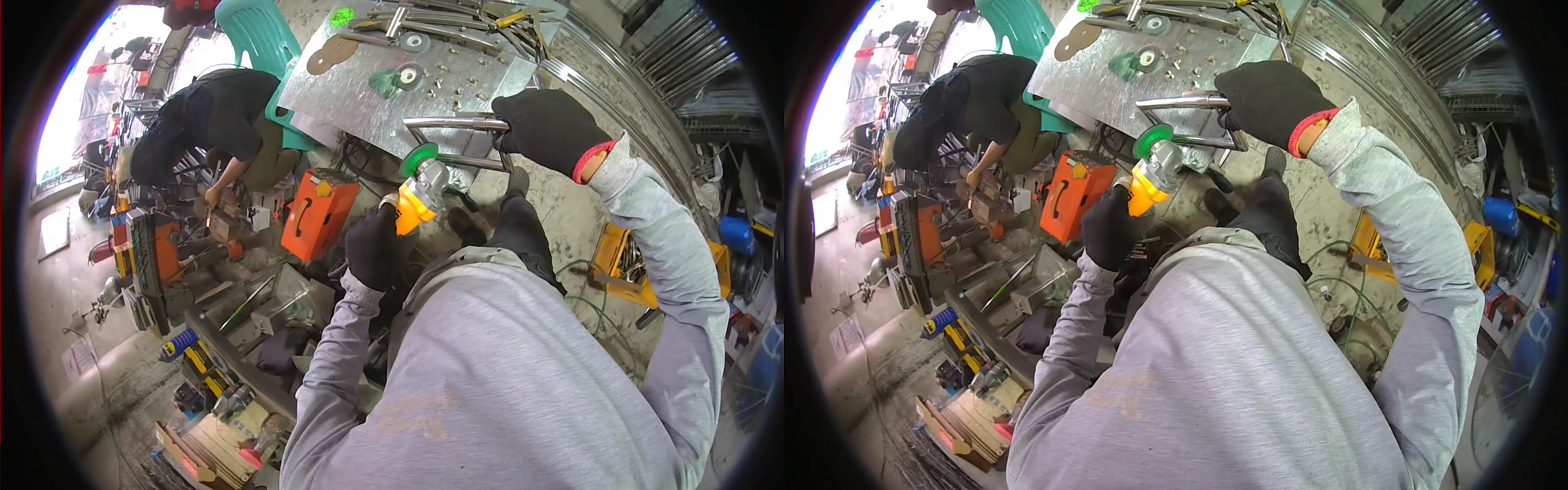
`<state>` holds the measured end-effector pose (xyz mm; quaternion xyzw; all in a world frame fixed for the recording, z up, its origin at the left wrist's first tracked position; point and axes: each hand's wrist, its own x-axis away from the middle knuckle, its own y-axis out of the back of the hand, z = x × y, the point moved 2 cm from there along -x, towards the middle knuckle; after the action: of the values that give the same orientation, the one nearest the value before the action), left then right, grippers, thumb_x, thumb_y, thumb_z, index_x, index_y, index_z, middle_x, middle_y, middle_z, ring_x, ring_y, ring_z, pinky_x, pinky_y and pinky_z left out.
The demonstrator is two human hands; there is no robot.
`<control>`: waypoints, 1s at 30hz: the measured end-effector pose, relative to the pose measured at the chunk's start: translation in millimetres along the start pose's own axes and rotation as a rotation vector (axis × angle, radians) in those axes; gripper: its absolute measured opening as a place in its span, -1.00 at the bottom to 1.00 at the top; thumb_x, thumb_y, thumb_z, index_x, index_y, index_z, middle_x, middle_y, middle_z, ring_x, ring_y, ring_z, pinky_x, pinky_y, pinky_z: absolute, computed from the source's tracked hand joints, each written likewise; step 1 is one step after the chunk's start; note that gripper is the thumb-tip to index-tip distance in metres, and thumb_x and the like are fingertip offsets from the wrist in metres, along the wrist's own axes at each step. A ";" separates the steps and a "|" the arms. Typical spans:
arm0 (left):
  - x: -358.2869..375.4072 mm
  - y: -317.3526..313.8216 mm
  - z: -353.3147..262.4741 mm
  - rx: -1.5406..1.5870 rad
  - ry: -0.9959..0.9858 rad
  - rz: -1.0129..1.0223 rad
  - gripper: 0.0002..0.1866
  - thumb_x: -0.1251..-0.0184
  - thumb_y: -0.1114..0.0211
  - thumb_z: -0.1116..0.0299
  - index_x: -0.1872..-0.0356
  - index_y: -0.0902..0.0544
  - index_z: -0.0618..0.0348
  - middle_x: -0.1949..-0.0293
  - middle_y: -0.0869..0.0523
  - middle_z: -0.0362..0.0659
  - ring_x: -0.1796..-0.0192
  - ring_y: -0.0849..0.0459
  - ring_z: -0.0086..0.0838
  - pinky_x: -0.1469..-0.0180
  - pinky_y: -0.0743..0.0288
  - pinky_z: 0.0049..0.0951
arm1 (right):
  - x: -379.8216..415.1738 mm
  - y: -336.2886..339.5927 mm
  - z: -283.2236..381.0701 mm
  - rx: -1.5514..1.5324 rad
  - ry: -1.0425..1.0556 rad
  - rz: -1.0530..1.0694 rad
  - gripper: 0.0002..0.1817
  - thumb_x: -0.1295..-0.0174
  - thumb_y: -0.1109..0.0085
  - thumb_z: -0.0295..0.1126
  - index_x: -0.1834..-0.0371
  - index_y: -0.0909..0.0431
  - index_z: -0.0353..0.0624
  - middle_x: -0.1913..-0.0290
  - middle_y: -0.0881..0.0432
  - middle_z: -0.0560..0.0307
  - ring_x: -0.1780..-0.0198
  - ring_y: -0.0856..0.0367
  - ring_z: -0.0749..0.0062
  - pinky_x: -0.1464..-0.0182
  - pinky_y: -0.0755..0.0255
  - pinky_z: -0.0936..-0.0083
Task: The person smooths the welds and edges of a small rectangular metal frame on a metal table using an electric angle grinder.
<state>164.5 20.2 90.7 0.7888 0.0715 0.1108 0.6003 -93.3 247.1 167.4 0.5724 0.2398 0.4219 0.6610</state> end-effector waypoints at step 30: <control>-8.3 -3.5 -65.5 0.853 0.119 0.366 -0.47 -0.25 -0.66 0.08 0.03 -0.72 0.34 0.24 -0.85 0.14 0.17 -0.87 -0.04 0.11 -0.67 -0.09 | 35.0 -48.3 -23.6 -0.214 -0.190 -0.003 -0.51 -0.32 -0.51 0.04 -0.11 -0.72 -0.06 0.11 -0.83 -0.11 0.01 -0.81 -0.17 -0.03 -0.62 -0.02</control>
<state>139.5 80.2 103.3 0.9570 0.0049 0.2207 0.1879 -80.0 289.8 121.5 0.5354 0.1305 0.3879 0.7388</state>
